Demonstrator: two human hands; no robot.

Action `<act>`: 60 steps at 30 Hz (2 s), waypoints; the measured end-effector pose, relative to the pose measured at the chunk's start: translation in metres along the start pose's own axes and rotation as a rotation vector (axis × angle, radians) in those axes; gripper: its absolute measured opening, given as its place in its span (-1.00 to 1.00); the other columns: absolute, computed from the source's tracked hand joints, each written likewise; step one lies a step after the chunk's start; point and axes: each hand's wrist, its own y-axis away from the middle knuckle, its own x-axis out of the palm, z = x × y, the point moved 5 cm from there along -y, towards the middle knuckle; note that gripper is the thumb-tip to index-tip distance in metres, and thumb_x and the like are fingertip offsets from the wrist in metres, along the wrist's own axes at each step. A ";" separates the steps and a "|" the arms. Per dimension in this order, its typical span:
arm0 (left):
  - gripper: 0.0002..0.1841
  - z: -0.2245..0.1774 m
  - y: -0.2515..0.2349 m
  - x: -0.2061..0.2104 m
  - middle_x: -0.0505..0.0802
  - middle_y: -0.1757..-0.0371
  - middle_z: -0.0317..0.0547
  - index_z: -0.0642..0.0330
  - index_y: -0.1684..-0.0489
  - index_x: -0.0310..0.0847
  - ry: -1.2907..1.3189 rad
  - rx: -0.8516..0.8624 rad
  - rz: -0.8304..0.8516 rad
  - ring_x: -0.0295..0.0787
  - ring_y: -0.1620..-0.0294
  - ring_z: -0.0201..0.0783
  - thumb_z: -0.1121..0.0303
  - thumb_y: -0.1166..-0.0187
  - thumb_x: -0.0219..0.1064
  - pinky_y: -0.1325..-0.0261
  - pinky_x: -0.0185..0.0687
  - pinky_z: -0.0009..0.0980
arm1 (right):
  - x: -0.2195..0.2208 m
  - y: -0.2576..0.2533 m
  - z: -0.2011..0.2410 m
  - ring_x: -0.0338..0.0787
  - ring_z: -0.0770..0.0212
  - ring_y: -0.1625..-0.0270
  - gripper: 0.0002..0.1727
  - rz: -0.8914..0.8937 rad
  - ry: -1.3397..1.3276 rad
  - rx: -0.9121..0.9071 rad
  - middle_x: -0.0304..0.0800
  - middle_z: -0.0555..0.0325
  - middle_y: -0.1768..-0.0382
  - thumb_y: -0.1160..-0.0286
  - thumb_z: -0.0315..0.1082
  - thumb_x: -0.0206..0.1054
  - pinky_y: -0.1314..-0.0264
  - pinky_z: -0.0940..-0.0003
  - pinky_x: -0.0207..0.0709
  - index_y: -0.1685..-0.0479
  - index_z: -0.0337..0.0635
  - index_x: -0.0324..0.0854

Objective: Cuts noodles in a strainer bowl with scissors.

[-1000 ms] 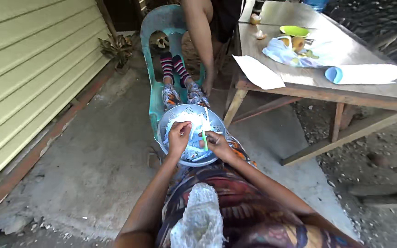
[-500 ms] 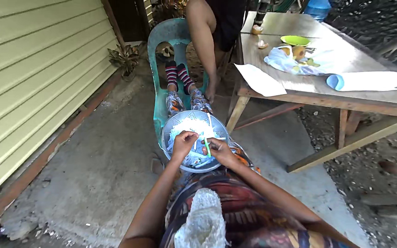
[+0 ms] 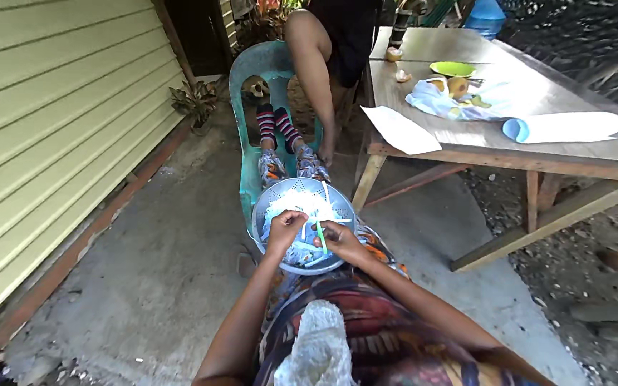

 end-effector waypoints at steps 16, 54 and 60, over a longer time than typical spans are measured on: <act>-0.90 0.001 0.001 0.000 0.81 0.26 -0.22 0.40 0.19 0.76 0.047 -0.006 0.017 0.65 0.25 -0.56 0.52 -0.56 0.39 0.04 0.58 -0.56 | -0.001 0.001 0.001 0.67 0.57 0.40 -0.65 -0.046 -0.046 -0.011 0.75 0.31 0.40 -0.54 -0.47 0.37 0.18 0.62 0.58 -0.26 -0.42 0.58; -0.94 0.004 -0.001 -0.002 0.77 0.37 -0.27 0.39 0.22 0.74 0.106 -0.041 0.006 0.61 0.35 -0.56 0.55 -0.56 0.38 0.12 0.57 -0.57 | 0.002 0.001 -0.001 0.58 0.59 0.46 -0.59 0.026 0.047 0.002 0.72 0.32 0.43 -0.52 -0.35 0.42 0.27 0.64 0.50 -0.27 -0.38 0.58; -0.94 0.004 -0.001 -0.001 0.77 0.36 -0.27 0.37 0.25 0.75 0.106 -0.038 0.019 0.62 0.33 -0.54 0.55 -0.55 0.38 0.10 0.59 -0.55 | 0.003 0.000 -0.003 0.59 0.54 0.40 -0.47 0.075 0.105 0.026 0.70 0.29 0.36 -0.48 -0.22 0.48 0.20 0.57 0.52 -0.35 -0.35 0.54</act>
